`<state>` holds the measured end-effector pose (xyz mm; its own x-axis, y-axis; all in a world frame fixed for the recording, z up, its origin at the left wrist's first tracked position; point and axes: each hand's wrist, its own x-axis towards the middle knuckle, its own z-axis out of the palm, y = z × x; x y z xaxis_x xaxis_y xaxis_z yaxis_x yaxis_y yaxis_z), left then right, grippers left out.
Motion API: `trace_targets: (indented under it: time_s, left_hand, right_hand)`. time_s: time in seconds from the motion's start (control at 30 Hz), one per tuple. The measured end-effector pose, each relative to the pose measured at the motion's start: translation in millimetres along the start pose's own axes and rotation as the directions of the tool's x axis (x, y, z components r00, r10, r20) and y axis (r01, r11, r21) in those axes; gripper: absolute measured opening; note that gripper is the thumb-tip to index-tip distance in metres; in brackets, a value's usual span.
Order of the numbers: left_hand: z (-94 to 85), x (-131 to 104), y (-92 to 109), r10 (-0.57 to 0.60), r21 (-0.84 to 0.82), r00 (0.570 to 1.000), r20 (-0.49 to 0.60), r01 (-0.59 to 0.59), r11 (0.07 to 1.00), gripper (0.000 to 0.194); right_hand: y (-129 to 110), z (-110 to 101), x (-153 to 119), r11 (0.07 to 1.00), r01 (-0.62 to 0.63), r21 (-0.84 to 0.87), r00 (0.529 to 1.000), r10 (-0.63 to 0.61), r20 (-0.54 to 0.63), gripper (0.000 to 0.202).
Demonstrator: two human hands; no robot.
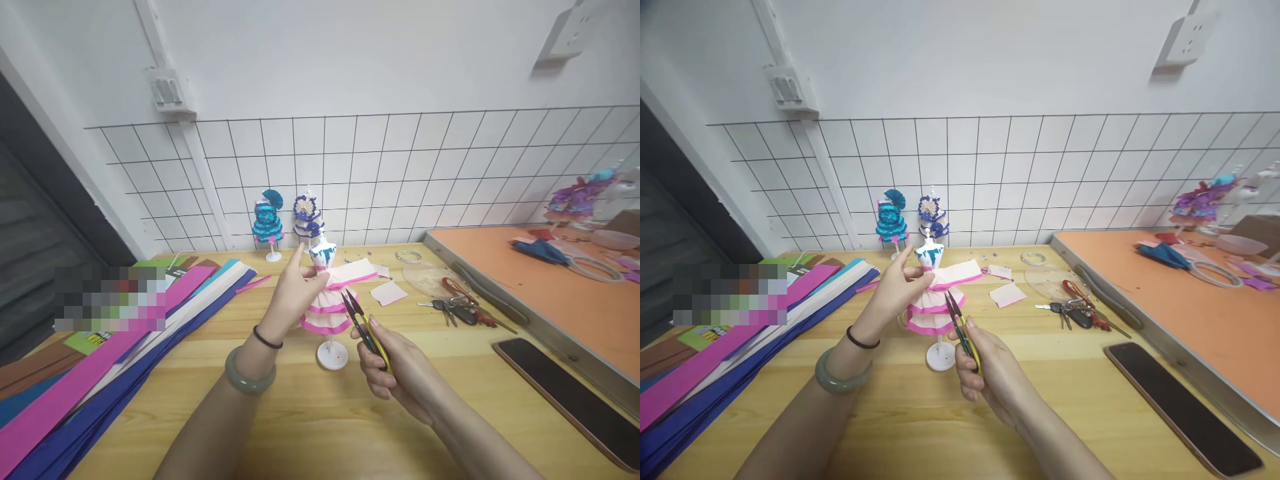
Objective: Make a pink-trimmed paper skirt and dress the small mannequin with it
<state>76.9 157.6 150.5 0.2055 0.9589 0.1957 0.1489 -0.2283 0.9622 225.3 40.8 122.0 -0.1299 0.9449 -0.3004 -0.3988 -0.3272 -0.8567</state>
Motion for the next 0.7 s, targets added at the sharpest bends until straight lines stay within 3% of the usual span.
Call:
trace_targets:
  time_s: [0.7]
  left_hand:
    - [12.2, -14, 7, 0.071, 0.201, 0.997, 0.021, -0.074, 0.977, 0.084]
  right_hand:
    - [-5, 8, 4, 0.996, 0.059, -0.062, 0.997, -0.063, -0.055, 0.038]
